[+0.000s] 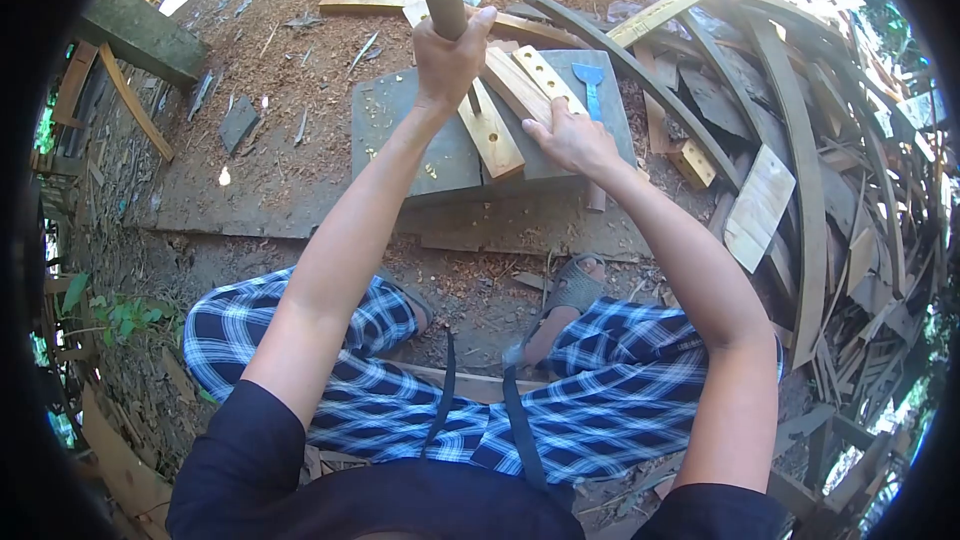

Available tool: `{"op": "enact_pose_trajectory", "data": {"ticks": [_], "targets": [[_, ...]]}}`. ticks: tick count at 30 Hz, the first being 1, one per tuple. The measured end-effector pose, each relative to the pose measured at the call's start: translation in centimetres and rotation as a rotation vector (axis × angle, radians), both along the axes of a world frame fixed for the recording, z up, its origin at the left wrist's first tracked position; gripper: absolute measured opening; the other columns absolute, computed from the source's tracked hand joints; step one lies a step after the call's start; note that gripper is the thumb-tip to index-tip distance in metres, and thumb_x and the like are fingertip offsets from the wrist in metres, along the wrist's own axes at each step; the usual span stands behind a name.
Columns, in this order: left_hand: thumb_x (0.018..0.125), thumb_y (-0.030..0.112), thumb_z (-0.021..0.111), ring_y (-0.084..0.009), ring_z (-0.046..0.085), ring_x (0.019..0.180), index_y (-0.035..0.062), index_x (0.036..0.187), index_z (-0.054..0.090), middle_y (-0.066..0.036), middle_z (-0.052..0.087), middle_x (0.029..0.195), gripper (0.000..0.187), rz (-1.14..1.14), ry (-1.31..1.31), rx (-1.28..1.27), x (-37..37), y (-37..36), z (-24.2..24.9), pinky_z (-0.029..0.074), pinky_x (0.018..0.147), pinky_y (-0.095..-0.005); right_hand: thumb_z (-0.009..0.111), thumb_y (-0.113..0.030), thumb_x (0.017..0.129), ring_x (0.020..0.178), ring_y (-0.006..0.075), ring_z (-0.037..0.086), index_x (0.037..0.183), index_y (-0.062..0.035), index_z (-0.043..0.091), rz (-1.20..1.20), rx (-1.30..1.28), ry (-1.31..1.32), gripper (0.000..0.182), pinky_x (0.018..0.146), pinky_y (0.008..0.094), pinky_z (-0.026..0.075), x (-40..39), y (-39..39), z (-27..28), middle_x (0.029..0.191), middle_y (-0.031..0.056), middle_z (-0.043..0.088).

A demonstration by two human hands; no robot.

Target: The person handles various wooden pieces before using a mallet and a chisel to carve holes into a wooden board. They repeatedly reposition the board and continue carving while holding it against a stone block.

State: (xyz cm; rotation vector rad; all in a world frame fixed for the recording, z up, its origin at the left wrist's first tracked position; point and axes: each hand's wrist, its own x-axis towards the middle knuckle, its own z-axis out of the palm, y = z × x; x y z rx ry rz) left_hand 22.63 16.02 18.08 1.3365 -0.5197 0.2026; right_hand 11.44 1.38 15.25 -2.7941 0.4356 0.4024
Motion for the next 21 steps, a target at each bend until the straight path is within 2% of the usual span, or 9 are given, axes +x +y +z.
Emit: {"op": "enact_pose_trajectory", "data": {"ticks": [6, 8, 9, 10, 11, 14, 16, 17, 21], "targets": [[0.085, 0.016, 0.071, -0.006, 0.048, 0.052, 0.0012, 0.065, 0.057, 0.001, 0.055, 0.055, 0.028, -0.046, 0.035, 0.041, 0.8, -0.3, 0.0, 0.04, 0.05, -0.0276, 0.045, -0.054, 0.096, 0.099, 0.0414, 0.065, 0.114, -0.0001, 0.054, 0.111, -0.085, 0.015, 0.057, 0.087, 0.0526, 0.05, -1.4, 0.2, 1.1, 0.1, 0.0295, 0.066], [0.085, 0.016, 0.071, -0.0054, 0.048, 0.051, 0.0009, 0.063, 0.057, 0.002, 0.055, 0.054, 0.03, -0.079, 0.027, 0.01, 0.9, -0.2, 0.1, 0.039, 0.049, -0.0275, 0.051, -0.048, 0.095, 0.104, 0.0352, 0.063, 0.112, -0.0006, 0.057, 0.091, -0.105, 0.06, 0.051, 0.085, 0.0466, 0.05, -2.1, 1.4, 1.4, 0.108, 0.0257, 0.063], [0.089, 0.009, 0.067, -0.0038, 0.045, 0.04, 0.0087, 0.063, 0.053, 0.003, 0.05, 0.05, 0.029, -0.082, -0.031, 0.002, 0.8, -0.3, 0.1, 0.032, 0.036, -0.0216, 0.054, -0.046, 0.093, 0.103, 0.032, 0.061, 0.114, -0.0023, 0.058, 0.231, -0.216, -0.275, 0.048, 0.085, 0.0431, 0.048, -2.6, 1.4, -0.1, 0.106, 0.0207, 0.062], [0.089, 0.009, 0.067, -0.0038, 0.045, 0.04, 0.0087, 0.063, 0.053, 0.003, 0.05, 0.05, 0.029, -0.084, -0.023, 0.008, 0.9, -0.2, 0.1, 0.032, 0.036, -0.0216, 0.057, -0.043, 0.092, 0.103, 0.0287, 0.059, 0.115, -0.0041, 0.059, 0.369, -0.326, -0.616, 0.045, 0.085, 0.0396, 0.046, -3.0, 1.8, -0.3, 0.105, 0.0158, 0.061], [0.088, 0.009, 0.067, -0.0041, 0.044, 0.04, 0.0087, 0.064, 0.053, 0.003, 0.05, 0.05, 0.029, -0.11, 0.003, -0.01, 1.0, -0.2, 0.1, 0.031, 0.035, -0.0219, 0.061, -0.04, 0.089, 0.102, 0.0249, 0.054, 0.118, -0.0038, 0.059, 0.401, -0.376, -0.64, 0.047, 0.084, 0.0353, 0.043, -3.2, 2.2, -0.6, 0.103, 0.0102, 0.057], [0.088, 0.009, 0.067, -0.0057, 0.041, 0.039, 0.0095, 0.065, 0.049, 0.002, 0.047, 0.05, 0.029, -0.152, 0.067, -0.02, 1.0, 0.0, 0.2, 0.03, 0.036, -0.0242, 0.06, -0.042, 0.089, 0.103, 0.0241, 0.055, 0.121, -0.0004, 0.056, 0.392, -0.236, -0.698, 0.053, 0.084, 0.0381, 0.042, -2.8, 4.4, -2.6, 0.103, 0.0113, 0.058], [0.089, 0.011, 0.062, -0.0105, 0.049, 0.047, 0.0095, 0.072, 0.052, 0.001, 0.05, 0.059, 0.02, -0.151, 0.201, -0.035, 2.0, -0.4, 0.3, 0.04, 0.042, -0.0272, 0.062, -0.045, 0.086, 0.099, 0.0238, 0.057, 0.122, 0.0023, 0.055, 0.354, -0.249, -0.639, 0.06, 0.084, 0.0388, 0.042, -2.3, 6.0, -4.0, 0.1, 0.0109, 0.06], [0.09, 0.016, 0.063, -0.0095, 0.043, 0.037, 0.01, 0.066, 0.05, 0.003, 0.047, 0.051, 0.028, -0.146, 0.217, -0.123, 2.3, -0.6, 0.4, 0.033, 0.034, -0.0254, 0.063, -0.047, 0.085, 0.097, 0.0235, 0.058, 0.122, 0.0024, 0.054, 0.277, -0.23, -0.575, 0.062, 0.084, 0.0384, 0.041, -2.1, 6.6, -4.0, 0.099, 0.011, 0.061], [0.088, 0.012, 0.066, -0.0071, 0.038, 0.039, 0.0113, 0.064, 0.044, 0.003, 0.042, 0.05, 0.032, -0.228, 0.396, -0.166, 5.1, 1.5, 0.7, 0.032, 0.037, -0.027, 0.063, -0.048, 0.081, 0.08, 0.024, 0.066, 0.123, 0.0029, 0.054, 0.176, -0.247, -0.56, 0.067, 0.086, 0.0374, 0.041, -2.1, 7.3, -4.2, 0.09, 0.0111, 0.064]]}}
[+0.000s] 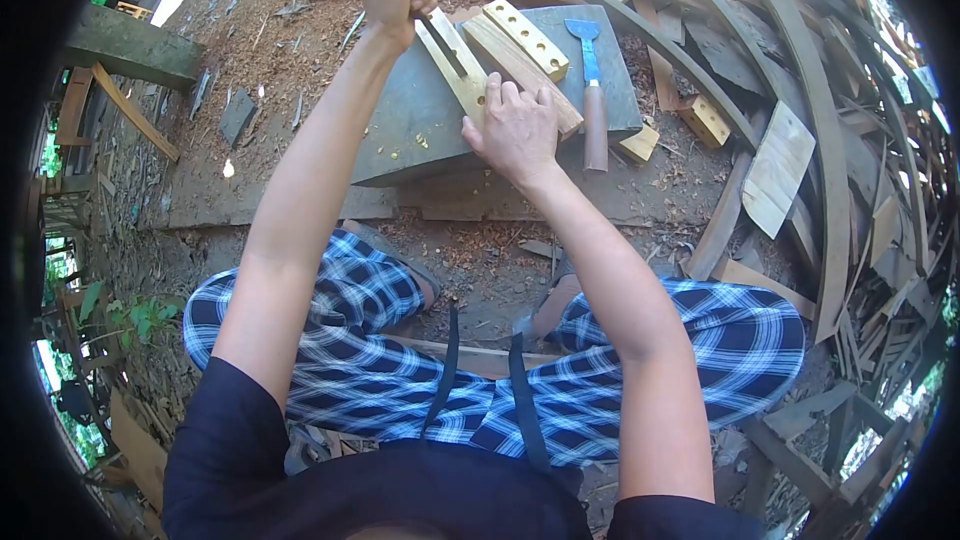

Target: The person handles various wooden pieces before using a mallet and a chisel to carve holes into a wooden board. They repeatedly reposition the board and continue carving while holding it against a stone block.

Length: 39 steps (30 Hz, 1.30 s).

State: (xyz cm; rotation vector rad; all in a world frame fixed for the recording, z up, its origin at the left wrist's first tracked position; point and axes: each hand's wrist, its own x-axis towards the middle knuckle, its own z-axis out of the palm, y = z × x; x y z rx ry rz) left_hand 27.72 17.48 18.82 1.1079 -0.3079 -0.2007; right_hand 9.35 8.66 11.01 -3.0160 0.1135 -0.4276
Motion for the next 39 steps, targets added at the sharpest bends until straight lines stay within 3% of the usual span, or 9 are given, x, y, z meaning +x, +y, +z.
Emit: {"op": "enact_pose_trajectory", "data": {"ticks": [9, 15, 17, 22, 27, 33, 35, 37, 39], "targets": [[0.092, 0.021, 0.055, -0.0083, 0.03, 0.039, 0.0161, 0.069, 0.036, 0.005, 0.032, 0.051, 0.03, 0.509, 0.3, -0.276, 3.2, 7.4, 0.6, 0.028, 0.041, -0.0287, 0.055, -0.055, 0.086, 0.064, 0.0305, 0.07, 0.127, 0.0087, 0.054, -0.072, 0.036, 0.222, 0.076, 0.053, 0.0394, 0.054, 0.6, 3.8, 1.1, 0.068, 0.0161, 0.069], [0.09, 0.02, 0.061, -0.0089, 0.033, 0.039, 0.0138, 0.066, 0.043, 0.004, 0.037, 0.05, 0.031, 0.239, 0.115, -0.247, 4.3, 11.4, 1.2, 0.03, 0.041, -0.0291, 0.053, -0.039, 0.094, 0.068, 0.0393, 0.07, 0.105, -0.0013, 0.06, 0.077, 0.231, 0.344, 0.04, 0.063, 0.0462, 0.056, 2.1, 5.8, 3.0, 0.078, 0.0203, 0.07], [0.09, 0.019, 0.063, -0.0071, 0.037, 0.035, 0.0144, 0.066, 0.045, 0.004, 0.04, 0.049, 0.031, 0.358, 0.01, -0.136, 1.8, 10.6, 2.4, 0.03, 0.034, -0.0249, 0.056, -0.024, 0.09, 0.09, 0.0358, 0.069, 0.119, -0.0071, 0.058, 0.137, 0.183, 0.242, 0.034, 0.077, 0.0428, 0.056, 4.8, 4.2, 3.9, 0.102, 0.018, 0.069], [0.089, 0.021, 0.064, -0.0075, 0.035, 0.035, 0.016, 0.067, 0.043, 0.005, 0.038, 0.048, 0.031, 0.374, -0.003, -0.062, 0.4, 10.5, 2.6, 0.029, 0.035, -0.0245, 0.068, -0.015, 0.08, 0.13, 0.025, 0.043, 0.137, -0.0226, 0.049, 0.571, -0.178, 0.074, 0.061, 0.109, 0.0517, 0.034, 13.8, 0.0, -0.6, 0.13, 0.0052, 0.051], [0.088, 0.022, 0.065, -0.007, 0.036, 0.035, 0.0164, 0.066, 0.044, 0.006, 0.038, 0.048, 0.031, 0.43, 0.068, -0.034, -0.6, 10.9, 2.7, 0.03, 0.035, -0.0245, 0.082, -0.032, 0.069, 0.121, 0.024, 0.048, 0.131, -0.0342, 0.052, 0.708, -0.307, 0.34, 0.069, 0.11, 0.052, 0.03, 16.3, -0.5, 1.6, 0.117, 0.0019, 0.052], [0.089, 0.024, 0.065, -0.0065, 0.034, 0.035, 0.0183, 0.065, 0.042, 0.007, 0.036, 0.048, 0.033, 0.442, 0.004, -0.128, -0.1, 12.4, 3.4, 0.029, 0.035, -0.0243, 0.079, -0.023, 0.074, 0.116, 0.023, 0.052, 0.12, -0.0272, 0.057, 0.715, -0.544, -0.197, 0.051, 0.101, 0.0505, 0.044, 18.2, -2.4, 5.8, 0.114, 0.0024, 0.056], [0.089, 0.025, 0.065, -0.0064, 0.033, 0.036, 0.0191, 0.065, 0.041, 0.007, 0.036, 0.048, 0.034, 0.436, -0.057, -0.153, -0.1, 13.5, 5.1, 0.029, 0.035, -0.0244, 0.054, -0.017, 0.098, 0.058, 0.0119, 0.058, 0.127, -0.0116, 0.054, 0.927, -0.783, -1.101, 0.03, 0.053, 0.0222, 0.046, 21.7, -1.4, 8.8, 0.095, 0.014, 0.065], [0.089, 0.026, 0.064, -0.0063, 0.032, 0.036, 0.0203, 0.064, 0.04, 0.007, 0.034, 0.048, 0.036, -0.171, 0.245, -0.831, -0.4, 14.8, 6.7, 0.027, 0.035, -0.0249, 0.069, -0.028, 0.082, 0.103, 0.0228, 0.062, 0.109, -0.0154, 0.063, 0.66, -0.498, -0.13, 0.031, 0.084, 0.0429, 0.054, 15.0, -0.4, 11.2, 0.105, 0.0064, 0.064], [0.089, 0.026, 0.064, -0.0063, 0.031, 0.036, 0.0202, 0.064, 0.039, 0.007, 0.034, 0.048, 0.036, 0.193, 0.04, -0.553, 0.1, 14.4, 6.8, 0.027, 0.035, -0.0249, 0.065, -0.031, 0.082, 0.089, 0.0254, 0.068, 0.101, -0.0051, 0.061, 0.551, -0.332, 0.087, 0.032, 0.068, 0.0392, 0.057, 11.5, 1.5, 11.4, 0.094, 0.011, 0.066]]}}
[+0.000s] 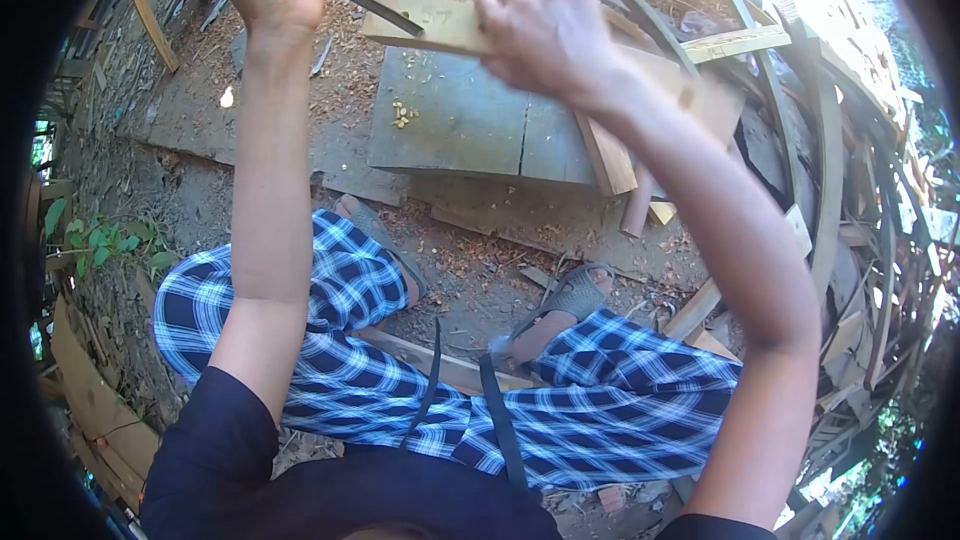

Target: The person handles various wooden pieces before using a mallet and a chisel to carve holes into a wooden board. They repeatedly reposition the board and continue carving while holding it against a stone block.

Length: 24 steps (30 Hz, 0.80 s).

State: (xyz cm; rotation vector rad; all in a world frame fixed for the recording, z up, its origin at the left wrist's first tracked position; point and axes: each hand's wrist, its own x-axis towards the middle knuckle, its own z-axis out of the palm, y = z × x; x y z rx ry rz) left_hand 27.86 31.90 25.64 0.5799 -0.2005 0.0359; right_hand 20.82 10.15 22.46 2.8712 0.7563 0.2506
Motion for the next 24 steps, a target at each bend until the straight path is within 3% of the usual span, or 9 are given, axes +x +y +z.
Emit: {"op": "enact_pose_trajectory", "data": {"ticks": [1, 3, 4, 5, 6, 9, 12, 16, 24], "targets": [[0.089, 0.026, 0.064, -0.0063, 0.031, 0.036, 0.0202, 0.064, 0.039, 0.007, 0.033, 0.048, 0.037, 0.388, -0.065, 0.316, 0.2, -0.2, 0.1, 0.026, 0.035, -0.0249, 0.063, -0.032, 0.082, 0.082, 0.0285, 0.069, 0.1, -0.001, 0.06, -0.065, 0.041, 0.083, 0.036, 0.063, 0.0416, 0.057, -2.0, 0.9, -0.2, 0.09, 0.0147, 0.066], [0.089, 0.025, 0.064, -0.0063, 0.031, 0.036, 0.0201, 0.063, 0.038, 0.007, 0.034, 0.048, 0.037, 0.382, -0.046, 0.303, 0.0, -0.7, 0.0, 0.026, 0.035, -0.0248, 0.066, -0.038, 0.08, 0.081, 0.03, 0.07, 0.1, 0.0005, 0.059, -0.239, 0.142, 0.323, 0.044, 0.069, 0.0411, 0.057, -3.8, 1.8, -3.8, 0.089, 0.0159, 0.068], [0.09, 0.025, 0.064, -0.0064, 0.031, 0.036, 0.0201, 0.063, 0.038, 0.007, 0.034, 0.048, 0.038, 0.372, -0.017, 0.302, -0.3, -0.6, -0.2, 0.026, 0.035, -0.0246, 0.069, -0.039, 0.078, 0.084, 0.0287, 0.069, 0.1, -0.0004, 0.059, -0.259, 0.138, 0.296, 0.046, 0.07, 0.0405, 0.056, -4.9, 2.1, -5.4, 0.091, 0.0137, 0.068], [0.09, 0.024, 0.064, -0.0066, 0.031, 0.035, 0.0197, 0.061, 0.038, 0.007, 0.033, 0.047, 0.038, -0.345, -0.002, -0.326, -0.6, 0.4, -0.3, 0.026, 0.035, -0.0247, 0.07, -0.04, 0.077, 0.086, 0.0275, 0.069, 0.104, -0.0008, 0.059, -0.28, 0.192, 0.216, 0.049, 0.07, 0.04, 0.056, -5.8, 2.2, -7.3, 0.093, 0.0124, 0.067], [0.09, 0.023, 0.063, -0.0073, 0.031, 0.035, 0.019, 0.059, 0.04, 0.006, 0.033, 0.046, 0.039, 0.371, -0.027, 0.324, -0.3, -1.0, -1.3, 0.026, 0.035, -0.0252, 0.072, -0.04, 0.076, 0.088, 0.0264, 0.068, 0.109, -0.0012, 0.059, -0.305, 0.264, 0.155, 0.053, 0.069, 0.0394, 0.056, -7.0, 2.7, -9.4, 0.096, 0.0111, 0.067], [0.09, 0.023, 0.063, -0.0081, 0.031, 0.034, 0.018, 0.059, 0.041, 0.006, 0.033, 0.046, 0.038, 0.379, -0.04, 0.321, -0.4, -1.4, -1.7, 0.027, 0.035, -0.0257, 0.071, -0.044, 0.077, 0.091, 0.0262, 0.067, 0.123, -0.006, 0.054, -0.41, 0.289, 0.128, 0.061, 0.07, 0.041, 0.055, -7.4, 2.8, -10.7, 0.1, 0.0086, 0.064], [0.09, 0.022, 0.063, -0.0088, 0.032, 0.034, 0.0173, 0.059, 0.042, 0.005, 0.034, 0.046, 0.037, 0.293, 0.027, 0.27, -0.3, -2.9, -2.4, 0.028, 0.035, -0.0257, 0.074, -0.04, 0.073, 0.091, 0.0246, 0.067, 0.126, -0.0047, 0.055, -0.528, 0.286, 0.125, 0.066, 0.067, 0.0397, 0.056, -6.7, 2.4, -10.4, 0.099, 0.0085, 0.063], [0.089, 0.021, 0.063, -0.0081, 0.034, 0.034, 0.0161, 0.06, 0.042, 0.005, 0.036, 0.046, 0.036, 0.286, -0.021, 0.32, -0.1, -6.1, -3.7, 0.029, 0.035, -0.0256, 0.075, -0.041, 0.073, 0.093, 0.0252, 0.064, 0.125, -0.0049, 0.056, -0.504, 0.258, -0.057, 0.066, 0.068, 0.0393, 0.056, -5.8, 1.3, -11.4, 0.101, 0.0083, 0.06], [0.088, 0.02, 0.065, -0.0074, 0.034, 0.033, 0.0147, 0.064, 0.043, 0.004, 0.038, 0.046, 0.033, 0.199, 0.057, 0.407, 1.3, -8.9, -6.4, 0.028, 0.032, -0.0252, 0.072, -0.041, 0.078, 0.097, 0.0289, 0.062, 0.124, -0.0099, 0.054, -0.588, 0.455, 0.095, 0.058, 0.075, 0.0438, 0.056, -5.9, 1.5, -11.2, 0.104, 0.0104, 0.059]]}}
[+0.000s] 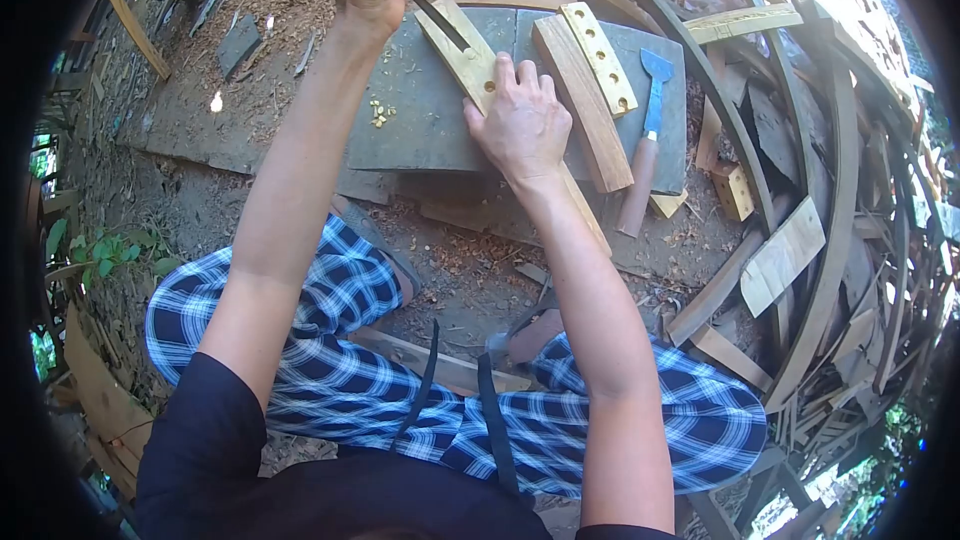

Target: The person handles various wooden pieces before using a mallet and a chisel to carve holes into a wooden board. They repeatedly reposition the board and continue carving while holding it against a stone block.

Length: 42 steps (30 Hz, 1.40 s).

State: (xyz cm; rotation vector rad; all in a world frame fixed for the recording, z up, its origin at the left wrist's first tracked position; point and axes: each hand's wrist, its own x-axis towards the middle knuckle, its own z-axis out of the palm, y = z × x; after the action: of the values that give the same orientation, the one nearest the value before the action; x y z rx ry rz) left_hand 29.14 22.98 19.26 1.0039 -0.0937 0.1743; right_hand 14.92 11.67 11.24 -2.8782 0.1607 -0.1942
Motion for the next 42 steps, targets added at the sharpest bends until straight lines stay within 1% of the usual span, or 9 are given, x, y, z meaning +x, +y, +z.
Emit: {"op": "enact_pose_trajectory", "data": {"ticks": [7, 20, 24, 25, 27, 29, 37, 40, 42], "targets": [[0.088, 0.023, 0.065, -0.0074, 0.034, 0.032, 0.0149, 0.064, 0.042, 0.004, 0.037, 0.046, 0.035, -0.081, 0.035, 0.026, 1.0, -0.4, -0.8, 0.028, 0.031, -0.0249, 0.072, -0.04, 0.078, 0.097, 0.029, 0.062, 0.123, -0.01, 0.053, 0.013, 0.031, 0.016, 0.057, 0.075, 0.0441, 0.056, 0.0, -0.1, 0.1, 0.104, 0.0104, 0.059], [0.088, 0.021, 0.066, -0.0054, 0.033, 0.032, 0.0168, 0.059, 0.042, 0.006, 0.038, 0.045, 0.038, -0.065, -0.03, 0.153, 1.3, -1.5, -0.5, 0.025, 0.031, -0.0242, 0.072, -0.04, 0.079, 0.099, 0.0296, 0.062, 0.122, -0.0093, 0.053, 0.01, 0.031, 0.012, 0.056, 0.076, 0.0448, 0.055, 0.0, -0.1, 0.0, 0.104, 0.0112, 0.058], [0.088, 0.019, 0.065, -0.0049, 0.034, 0.032, 0.0166, 0.059, 0.042, 0.006, 0.038, 0.045, 0.037, -0.071, -0.043, 0.131, 0.8, -1.9, -0.3, 0.025, 0.031, -0.0238, 0.071, -0.041, 0.08, 0.1, 0.0297, 0.061, 0.122, -0.0091, 0.053, 0.012, 0.038, 0.014, 0.056, 0.077, 0.045, 0.055, 0.0, -0.2, -0.1, 0.105, 0.0115, 0.058], [0.088, 0.019, 0.065, -0.0051, 0.035, 0.032, 0.0162, 0.059, 0.043, 0.006, 0.039, 0.045, 0.037, -0.066, -0.06, 0.118, 0.6, -2.0, -0.4, 0.026, 0.031, -0.0238, 0.071, -0.041, 0.08, 0.1, 0.0297, 0.061, 0.122, -0.0091, 0.053, 0.011, 0.041, 0.014, 0.056, 0.077, 0.045, 0.055, 0.0, -0.2, -0.3, 0.105, 0.0115, 0.058], [0.088, 0.018, 0.065, -0.0053, 0.036, 0.033, 0.0158, 0.059, 0.044, 0.006, 0.039, 0.045, 0.036, -0.06, -0.078, 0.11, 0.1, -2.3, -0.5, 0.027, 0.031, -0.0237, 0.077, -0.037, 0.072, 0.091, 0.0274, 0.062, 0.115, -0.0084, 0.055, 0.013, 0.004, -0.087, 0.056, 0.071, 0.0402, 0.055, 0.0, -0.1, -0.7, 0.098, 0.0096, 0.059], [0.087, 0.017, 0.066, -0.0061, 0.039, 0.034, 0.0152, 0.059, 0.045, 0.005, 0.041, 0.045, 0.035, 0.09, -0.18, 0.152, -0.4, -3.0, -0.5, 0.029, 0.032, -0.024, 0.077, -0.038, 0.072, 0.091, 0.0273, 0.062, 0.115, -0.0082, 0.055, 0.01, 0.006, -0.087, 0.056, 0.071, 0.0401, 0.055, 0.1, 0.0, -0.8, 0.098, 0.0096, 0.059], [0.087, 0.017, 0.066, -0.0069, 0.042, 0.034, 0.0144, 0.058, 0.046, 0.005, 0.043, 0.045, 0.035, 0.095, -0.177, 0.157, -0.6, -3.2, -0.6, 0.031, 0.033, -0.0243, 0.077, -0.039, 0.073, 0.091, 0.0281, 0.063, 0.117, -0.0067, 0.055, 0.007, -0.006, -0.117, 0.058, 0.071, 0.04, 0.055, 0.0, 0.0, -0.9, 0.098, 0.0106, 0.059], [0.087, 0.016, 0.066, -0.0066, 0.042, 0.035, 0.0139, 0.057, 0.046, 0.005, 0.044, 0.046, 0.036, 0.091, -0.182, 0.176, -0.5, -3.2, -0.8, 0.031, 0.034, -0.0245, 0.075, -0.039, 0.077, 0.092, 0.0287, 0.062, 0.118, -0.0039, 0.055, 0.017, 0.007, -0.095, 0.058, 0.074, 0.0406, 0.054, 0.1, 0.0, -0.9, 0.099, 0.0125, 0.059], [0.087, 0.016, 0.066, -0.0062, 0.042, 0.036, 0.0135, 0.057, 0.046, 0.005, 0.044, 0.046, 0.036, 0.093, -0.204, 0.207, -0.4, -3.5, -1.0, 0.031, 0.036, -0.0248, 0.071, -0.037, 0.082, 0.095, 0.0302, 0.059, 0.12, -0.0007, 0.056, 0.053, 0.072, -0.203, 0.055, 0.082, 0.0414, 0.05, 0.2, -0.2, -1.6, 0.1, 0.0148, 0.058]]}}
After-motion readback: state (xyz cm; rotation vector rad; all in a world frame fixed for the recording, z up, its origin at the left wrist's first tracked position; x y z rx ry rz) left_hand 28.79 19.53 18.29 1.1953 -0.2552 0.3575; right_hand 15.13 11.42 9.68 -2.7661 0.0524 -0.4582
